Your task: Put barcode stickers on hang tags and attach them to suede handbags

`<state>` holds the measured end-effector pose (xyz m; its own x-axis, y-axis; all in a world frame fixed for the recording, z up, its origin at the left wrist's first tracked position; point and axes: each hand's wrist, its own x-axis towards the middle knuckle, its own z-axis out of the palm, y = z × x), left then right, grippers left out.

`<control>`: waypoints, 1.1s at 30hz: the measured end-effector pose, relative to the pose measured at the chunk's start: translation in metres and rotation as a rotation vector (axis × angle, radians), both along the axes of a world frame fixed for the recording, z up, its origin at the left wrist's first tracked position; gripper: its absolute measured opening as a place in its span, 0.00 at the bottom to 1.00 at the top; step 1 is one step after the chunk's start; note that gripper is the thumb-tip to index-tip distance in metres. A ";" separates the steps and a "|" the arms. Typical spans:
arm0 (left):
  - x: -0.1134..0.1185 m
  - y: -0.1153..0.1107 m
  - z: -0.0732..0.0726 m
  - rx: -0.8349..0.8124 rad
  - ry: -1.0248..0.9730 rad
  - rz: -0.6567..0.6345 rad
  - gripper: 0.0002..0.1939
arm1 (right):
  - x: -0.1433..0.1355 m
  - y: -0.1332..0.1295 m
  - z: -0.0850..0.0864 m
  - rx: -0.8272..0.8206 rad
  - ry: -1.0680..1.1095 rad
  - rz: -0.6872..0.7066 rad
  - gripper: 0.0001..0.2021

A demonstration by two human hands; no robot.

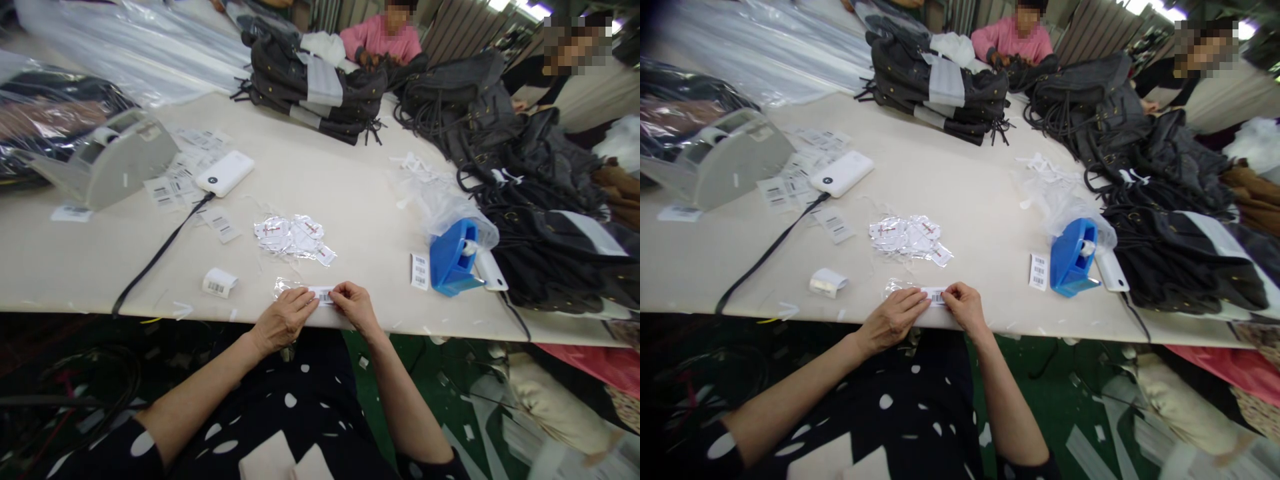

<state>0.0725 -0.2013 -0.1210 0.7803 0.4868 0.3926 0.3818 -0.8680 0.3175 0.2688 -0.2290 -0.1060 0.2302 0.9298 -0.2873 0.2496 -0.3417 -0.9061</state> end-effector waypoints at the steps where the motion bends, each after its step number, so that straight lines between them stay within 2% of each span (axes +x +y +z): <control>1: 0.000 0.000 0.001 0.000 0.008 0.000 0.17 | 0.000 0.000 0.000 0.006 -0.025 0.005 0.08; 4: 0.002 0.000 0.004 -0.005 0.034 0.000 0.18 | -0.004 -0.002 0.000 0.040 -0.148 0.023 0.07; 9: 0.003 0.000 0.007 -0.010 0.060 -0.001 0.19 | -0.011 -0.004 0.009 0.070 -0.519 0.022 0.04; 11: 0.002 0.000 0.007 -0.010 0.066 -0.001 0.18 | -0.014 -0.007 0.013 0.037 -0.651 -0.010 0.07; 13: 0.002 0.001 0.006 -0.010 0.064 0.000 0.18 | -0.019 -0.012 0.017 0.076 -0.782 -0.035 0.09; 15: 0.003 0.001 0.006 -0.016 0.059 -0.001 0.18 | -0.027 -0.020 0.017 0.211 -0.877 0.028 0.11; 17: 0.003 0.000 0.006 -0.029 0.061 -0.004 0.18 | -0.035 -0.031 0.014 0.348 -0.924 0.166 0.14; 20: 0.002 0.000 0.006 -0.044 0.069 0.001 0.18 | -0.040 -0.044 0.007 0.395 -1.002 0.295 0.17; 26: 0.003 0.001 0.004 -0.081 0.018 0.021 0.17 | -0.028 -0.047 -0.003 0.282 -1.131 0.153 0.18; 31: -0.002 0.006 0.011 -0.184 -0.247 0.036 0.16 | -0.025 -0.043 -0.005 0.238 -1.091 0.057 0.19; 33: -0.009 0.008 0.016 -0.167 -0.282 0.100 0.16 | -0.024 -0.043 -0.006 0.225 -1.084 0.034 0.19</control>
